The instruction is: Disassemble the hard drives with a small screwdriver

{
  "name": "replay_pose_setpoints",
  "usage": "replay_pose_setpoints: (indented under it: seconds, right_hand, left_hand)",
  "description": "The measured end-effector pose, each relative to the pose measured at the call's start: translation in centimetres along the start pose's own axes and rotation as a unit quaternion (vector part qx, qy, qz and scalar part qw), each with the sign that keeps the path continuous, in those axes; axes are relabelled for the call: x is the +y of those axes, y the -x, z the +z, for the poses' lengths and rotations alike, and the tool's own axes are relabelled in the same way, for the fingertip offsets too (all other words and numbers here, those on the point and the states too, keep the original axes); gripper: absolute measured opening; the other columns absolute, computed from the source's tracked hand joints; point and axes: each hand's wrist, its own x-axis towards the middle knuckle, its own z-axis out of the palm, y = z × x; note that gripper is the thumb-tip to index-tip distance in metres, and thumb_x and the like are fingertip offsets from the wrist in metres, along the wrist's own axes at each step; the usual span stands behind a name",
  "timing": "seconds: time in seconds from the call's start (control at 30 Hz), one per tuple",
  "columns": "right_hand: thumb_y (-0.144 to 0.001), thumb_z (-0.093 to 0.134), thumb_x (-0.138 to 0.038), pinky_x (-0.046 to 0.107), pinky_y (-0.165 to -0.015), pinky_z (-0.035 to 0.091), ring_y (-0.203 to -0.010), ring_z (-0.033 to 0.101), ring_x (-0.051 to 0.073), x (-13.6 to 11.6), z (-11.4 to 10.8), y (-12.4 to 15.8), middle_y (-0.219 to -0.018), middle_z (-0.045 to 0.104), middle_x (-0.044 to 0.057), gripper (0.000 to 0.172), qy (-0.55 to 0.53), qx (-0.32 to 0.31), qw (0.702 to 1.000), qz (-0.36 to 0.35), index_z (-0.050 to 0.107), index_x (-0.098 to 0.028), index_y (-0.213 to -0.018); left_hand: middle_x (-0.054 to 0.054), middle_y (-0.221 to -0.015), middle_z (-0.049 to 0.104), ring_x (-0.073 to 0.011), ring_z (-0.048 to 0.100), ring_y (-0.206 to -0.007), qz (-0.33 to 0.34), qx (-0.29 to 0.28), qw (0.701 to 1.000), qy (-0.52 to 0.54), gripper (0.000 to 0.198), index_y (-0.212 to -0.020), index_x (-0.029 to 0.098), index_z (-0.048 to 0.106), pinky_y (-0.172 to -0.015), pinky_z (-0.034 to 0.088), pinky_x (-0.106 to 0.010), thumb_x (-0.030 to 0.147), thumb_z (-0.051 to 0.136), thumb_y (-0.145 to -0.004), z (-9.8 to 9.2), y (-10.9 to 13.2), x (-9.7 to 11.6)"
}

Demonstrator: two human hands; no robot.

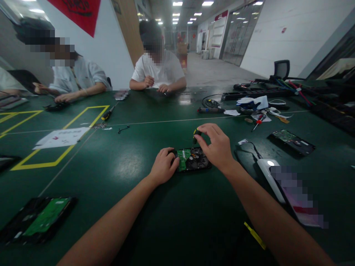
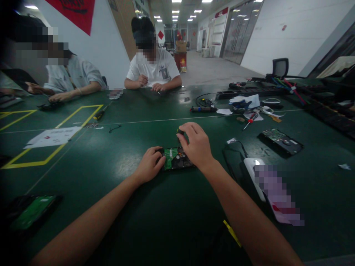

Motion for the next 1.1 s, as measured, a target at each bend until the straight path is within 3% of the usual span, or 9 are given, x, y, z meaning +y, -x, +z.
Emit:
replay_pose_setpoints:
  seconds: [0.33,0.5,0.73,0.93,1.1]
  right_hand:
    - [-0.096,0.059,-0.022,0.046,-0.096,0.053,-0.109,0.064,0.026,-0.17,0.14,0.08,-0.111,0.067,0.009,0.017,-0.005,-0.003,1.0,-0.009,0.063,-0.025,-0.112]
    - [-0.094,0.064,-0.024,0.045,-0.095,0.054,-0.109,0.066,0.026,-0.1,0.16,0.07,-0.113,0.068,0.008,0.011,-0.021,0.017,1.0,-0.005,0.061,-0.025,-0.104]
    - [-0.097,0.059,-0.022,0.046,-0.094,0.054,-0.107,0.064,0.027,-0.2,0.15,0.1,-0.11,0.067,0.009,0.021,0.003,-0.002,1.0,-0.014,0.062,-0.025,-0.117]
    - [-0.094,0.065,-0.026,0.048,-0.094,0.054,-0.108,0.064,0.028,0.02,0.35,0.22,-0.111,0.066,0.01,0.016,-0.006,0.019,1.0,0.003,0.059,-0.025,-0.109]
    - [-0.098,0.057,-0.022,0.048,-0.098,0.052,-0.112,0.063,0.027,0.16,0.41,0.21,-0.119,0.066,0.011,0.024,-0.011,-0.023,1.0,-0.007,0.057,-0.024,-0.122]
  left_hand:
    - [-0.013,-0.126,0.062,-0.03,0.054,-0.126,-0.001,-0.002,1.0,-0.012,0.027,-0.082,0.02,0.063,-0.108,0.046,-0.053,0.037,0.051,-0.099,0.05,-0.03,0.0]
    - [-0.013,-0.125,0.062,-0.03,0.054,-0.125,-0.002,-0.002,1.0,-0.012,0.027,-0.082,0.02,0.063,-0.108,0.047,-0.053,0.036,0.051,-0.099,-0.17,-0.09,0.24]
    - [-0.014,-0.127,0.061,-0.0306,0.053,-0.127,-0.003,-0.007,1.0,-0.009,0.028,-0.083,0.02,0.063,-0.109,0.046,-0.053,0.038,0.049,-0.1,-0.2,-0.1,0.18]
    - [-0.014,-0.125,0.061,-0.0306,0.053,-0.126,-0.004,-0.007,1.0,-0.007,0.028,-0.083,0.02,0.063,-0.108,0.046,-0.054,0.038,0.05,-0.1,-0.19,-0.05,0.26]
    - [-0.013,-0.125,0.061,-0.0303,0.053,-0.126,-0.004,-0.001,1.0,-0.01,0.028,-0.083,0.02,0.063,-0.108,0.046,-0.053,0.038,0.05,-0.1,-0.03,-0.01,0.15]
